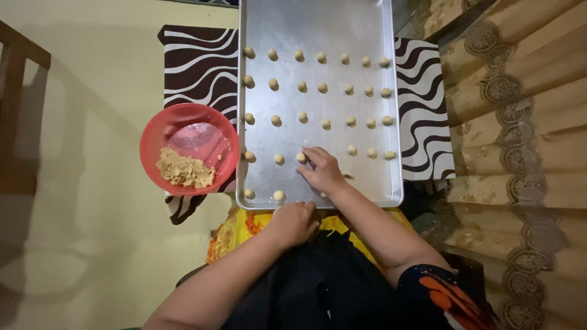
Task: Rolling dough into small balls and arranging them on a baking sheet
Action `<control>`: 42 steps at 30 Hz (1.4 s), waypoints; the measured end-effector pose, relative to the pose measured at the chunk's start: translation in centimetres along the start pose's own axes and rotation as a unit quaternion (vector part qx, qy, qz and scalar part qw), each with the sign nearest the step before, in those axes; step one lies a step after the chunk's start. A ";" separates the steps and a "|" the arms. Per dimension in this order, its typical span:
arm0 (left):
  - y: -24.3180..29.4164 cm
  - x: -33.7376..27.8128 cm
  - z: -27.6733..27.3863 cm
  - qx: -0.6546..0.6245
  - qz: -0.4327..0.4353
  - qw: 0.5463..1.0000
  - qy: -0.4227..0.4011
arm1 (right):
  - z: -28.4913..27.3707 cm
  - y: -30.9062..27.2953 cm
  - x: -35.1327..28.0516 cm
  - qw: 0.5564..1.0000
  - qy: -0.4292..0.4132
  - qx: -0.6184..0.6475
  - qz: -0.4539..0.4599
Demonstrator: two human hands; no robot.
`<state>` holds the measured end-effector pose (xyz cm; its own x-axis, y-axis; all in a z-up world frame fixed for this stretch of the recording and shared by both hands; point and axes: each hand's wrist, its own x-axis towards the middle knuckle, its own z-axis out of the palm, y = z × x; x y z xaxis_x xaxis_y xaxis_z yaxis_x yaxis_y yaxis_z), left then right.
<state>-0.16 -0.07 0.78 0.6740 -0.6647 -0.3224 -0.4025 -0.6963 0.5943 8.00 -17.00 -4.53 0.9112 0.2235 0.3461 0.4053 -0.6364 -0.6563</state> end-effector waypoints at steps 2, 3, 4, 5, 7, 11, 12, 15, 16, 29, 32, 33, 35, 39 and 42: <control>0.0 0.1 -0.2 -0.005 0.001 1.000 -0.004 | -0.8 -0.5 0.2 1.000 -0.005 0.000 0.005; 0.1 0.1 -0.3 -0.012 0.002 1.000 -0.007 | -1.2 -0.7 0.2 1.000 -0.012 0.001 0.009; 0.0 0.1 -0.1 -0.012 0.001 1.000 -0.008 | -1.4 -0.5 0.1 1.000 -0.012 0.001 0.010; -0.1 0.2 -0.1 -0.013 0.003 1.000 -0.006 | -1.6 -0.2 0.1 1.000 0.001 -0.013 0.006; -0.3 0.3 0.2 -0.015 0.004 1.000 -0.004 | -2.0 0.8 0.2 1.000 0.013 -0.028 0.002; -0.3 0.2 0.1 -0.017 0.008 1.000 -0.009 | -3.0 2.1 1.2 0.990 0.050 -0.130 -0.004; 0.0 0.1 -0.2 -0.020 0.002 1.000 -0.007 | -3.4 2.0 1.6 0.987 0.046 -0.153 0.008; -0.3 0.2 -0.2 -0.031 0.008 0.999 -0.011 | -2.2 4.4 2.2 0.984 0.074 -0.163 -0.005; -0.3 0.3 -0.2 -0.031 0.008 0.999 -0.010 | -2.2 4.7 2.3 0.984 0.075 -0.163 -0.006; -0.3 0.2 -0.6 -0.027 -0.001 0.999 -0.020 | 0.5 9.1 2.6 0.967 0.001 -0.251 0.047; -0.2 0.2 -0.6 -0.019 -0.006 1.000 -0.021 | 0.2 8.0 3.1 0.978 0.019 -0.197 0.070; -0.2 0.2 -0.4 -0.014 -0.007 1.000 -0.022 | 0.2 7.7 3.1 0.985 0.040 -0.151 0.076; -0.2 0.2 0.0 -0.014 -0.008 1.000 -0.015 | -0.7 7.7 3.0 0.980 0.032 -0.193 0.047; -0.3 0.3 0.3 -0.009 -0.003 1.000 -0.008 | -3.6 8.0 1.8 0.991 0.033 -0.131 0.000; -0.2 0.1 -0.1 -0.029 -0.006 1.000 -0.011 | -6.5 6.2 0.3 0.991 0.089 -0.095 0.024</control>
<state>0.07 0.03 0.73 0.6653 -0.6619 -0.3452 -0.3574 -0.6884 0.6312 10.32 -25.62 -4.13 0.8950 0.0666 0.4410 0.3252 -0.7742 -0.5431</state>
